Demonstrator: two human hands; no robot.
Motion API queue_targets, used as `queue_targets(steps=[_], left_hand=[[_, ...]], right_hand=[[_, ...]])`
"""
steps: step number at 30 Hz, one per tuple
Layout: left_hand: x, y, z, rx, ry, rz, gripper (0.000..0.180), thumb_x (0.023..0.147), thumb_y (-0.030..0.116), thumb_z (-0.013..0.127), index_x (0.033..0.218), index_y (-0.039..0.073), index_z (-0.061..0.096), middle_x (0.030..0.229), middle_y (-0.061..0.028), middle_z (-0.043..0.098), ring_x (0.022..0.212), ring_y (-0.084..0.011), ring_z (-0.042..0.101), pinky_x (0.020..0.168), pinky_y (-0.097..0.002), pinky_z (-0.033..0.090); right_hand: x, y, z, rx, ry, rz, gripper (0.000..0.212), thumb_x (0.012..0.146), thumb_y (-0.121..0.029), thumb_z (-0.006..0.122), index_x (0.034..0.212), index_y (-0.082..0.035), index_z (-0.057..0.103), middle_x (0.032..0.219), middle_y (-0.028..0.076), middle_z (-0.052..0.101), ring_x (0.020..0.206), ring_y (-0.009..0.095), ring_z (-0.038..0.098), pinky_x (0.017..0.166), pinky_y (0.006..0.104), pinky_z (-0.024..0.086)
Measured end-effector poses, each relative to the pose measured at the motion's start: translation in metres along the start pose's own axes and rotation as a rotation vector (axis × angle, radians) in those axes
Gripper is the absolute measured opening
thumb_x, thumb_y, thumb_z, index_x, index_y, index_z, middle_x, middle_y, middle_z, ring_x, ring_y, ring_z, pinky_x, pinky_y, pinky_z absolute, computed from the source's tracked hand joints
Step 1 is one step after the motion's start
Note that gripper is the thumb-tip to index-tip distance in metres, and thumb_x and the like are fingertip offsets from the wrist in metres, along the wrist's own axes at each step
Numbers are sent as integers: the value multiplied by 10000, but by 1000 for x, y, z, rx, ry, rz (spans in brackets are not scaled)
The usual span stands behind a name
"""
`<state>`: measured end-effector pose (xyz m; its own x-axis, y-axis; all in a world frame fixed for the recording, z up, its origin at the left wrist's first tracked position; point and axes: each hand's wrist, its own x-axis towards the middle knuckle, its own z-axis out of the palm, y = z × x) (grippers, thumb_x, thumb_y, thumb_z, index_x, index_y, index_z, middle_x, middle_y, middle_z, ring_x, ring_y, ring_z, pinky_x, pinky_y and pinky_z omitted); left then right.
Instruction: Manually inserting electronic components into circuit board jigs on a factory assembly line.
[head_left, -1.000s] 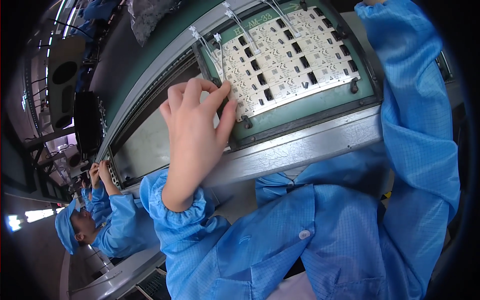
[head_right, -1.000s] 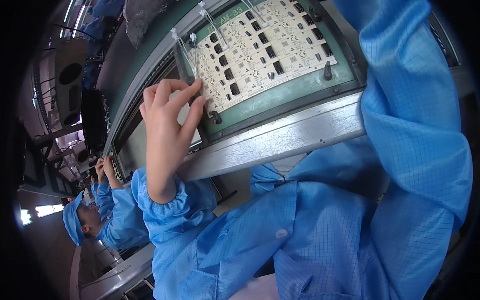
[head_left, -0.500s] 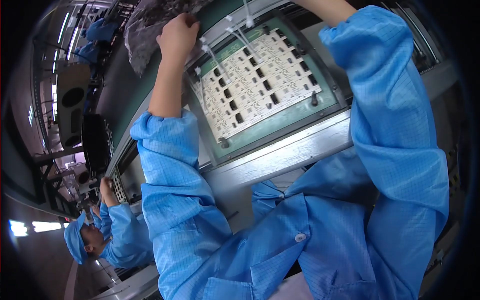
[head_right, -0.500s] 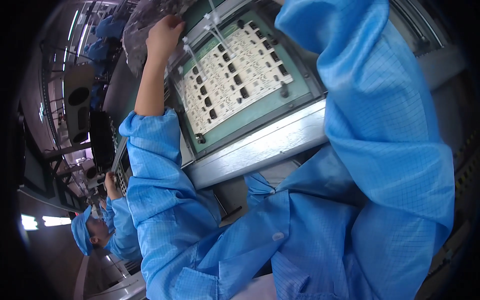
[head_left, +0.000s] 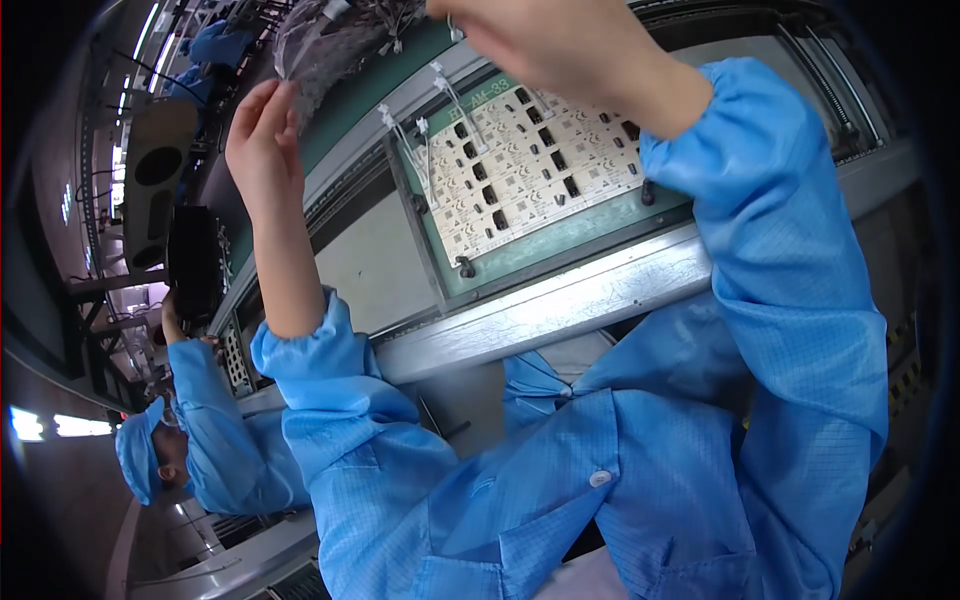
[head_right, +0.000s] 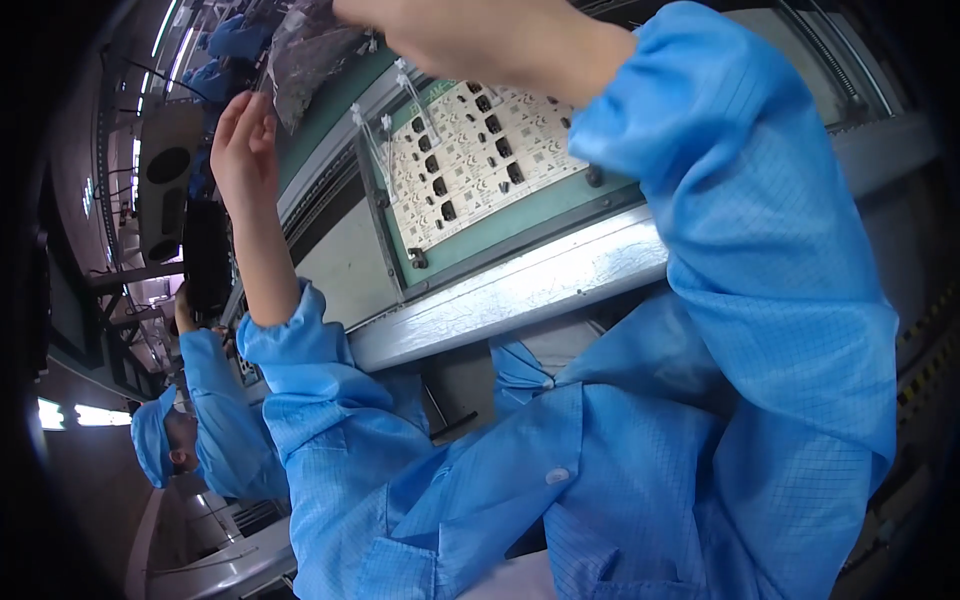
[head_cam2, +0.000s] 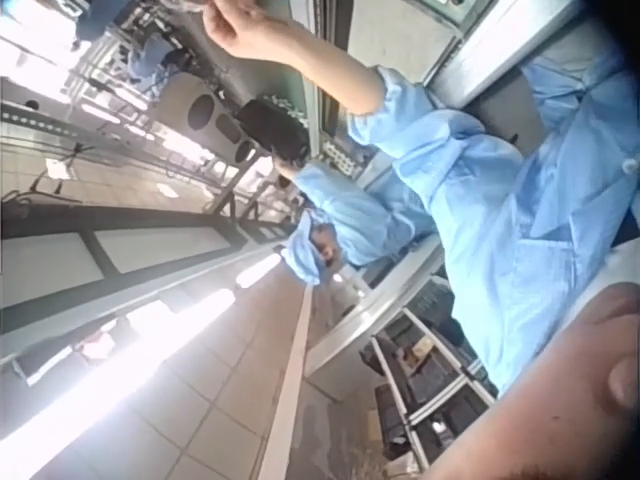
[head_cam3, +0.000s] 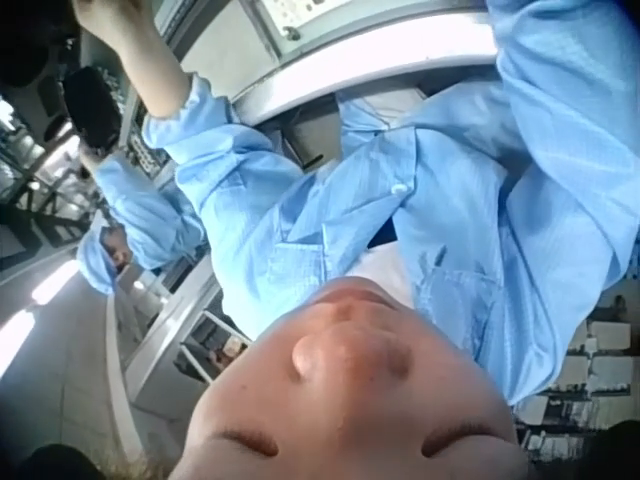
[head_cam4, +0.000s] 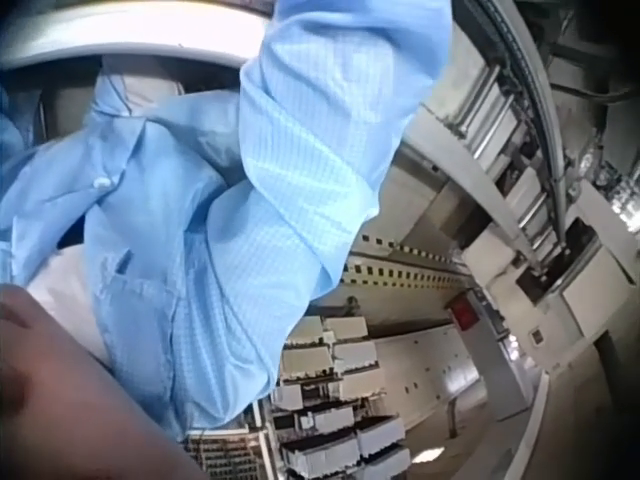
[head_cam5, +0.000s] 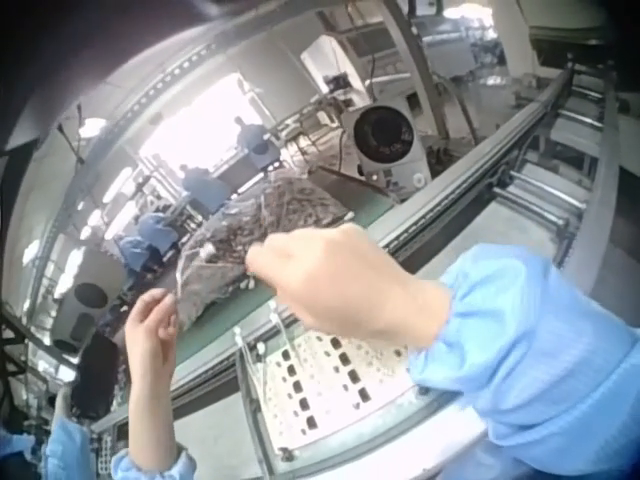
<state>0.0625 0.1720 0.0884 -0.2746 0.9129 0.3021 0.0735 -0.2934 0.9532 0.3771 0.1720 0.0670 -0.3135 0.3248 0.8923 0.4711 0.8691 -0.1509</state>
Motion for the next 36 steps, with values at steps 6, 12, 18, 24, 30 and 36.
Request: queue_targets(steps=[6,12,18,24,30,36], left_hand=[[-65,-21,-54,578,-36,399,116,857,17,746,963,18,699,916,-35,687,875,-115,640,793,-238,486],[-89,-7,-41,814,-383,641,132,810,-1,731,927,26,674,906,-101,641,822,-255,666,726,-335,526],[-113,-12,-45,819,-544,615,124,828,33,706,947,51,679,942,-91,640,836,-314,631,727,-403,512],[-113,-9,-50,848,-572,569,126,834,32,691,956,63,687,939,-76,645,854,-304,629,771,-400,502],[-120,-16,-45,901,-584,546,112,859,68,678,965,101,692,906,-26,656,835,-232,634,848,-361,430],[-129,-15,-52,971,-571,500,109,856,102,674,959,117,704,874,-1,664,826,-196,639,839,-357,389]], right_hand=[[-21,-53,59,-149,-319,-344,75,838,-162,597,851,-88,607,816,53,577,851,231,613,696,356,496],[-37,-68,61,104,-686,-89,112,847,-34,629,952,-50,668,950,83,641,943,272,603,867,390,454],[-32,-73,57,145,-679,-59,104,846,-36,648,949,-45,645,920,77,632,908,261,591,874,384,430],[-23,-88,61,165,-628,-4,68,870,-57,649,935,-52,628,889,70,617,913,256,577,861,370,420],[-30,-84,60,132,-640,-49,68,867,-74,660,916,-58,616,852,56,595,870,247,563,844,373,417],[-42,-89,65,293,-627,63,77,865,-100,681,888,-52,625,825,55,589,838,245,557,804,357,418]])
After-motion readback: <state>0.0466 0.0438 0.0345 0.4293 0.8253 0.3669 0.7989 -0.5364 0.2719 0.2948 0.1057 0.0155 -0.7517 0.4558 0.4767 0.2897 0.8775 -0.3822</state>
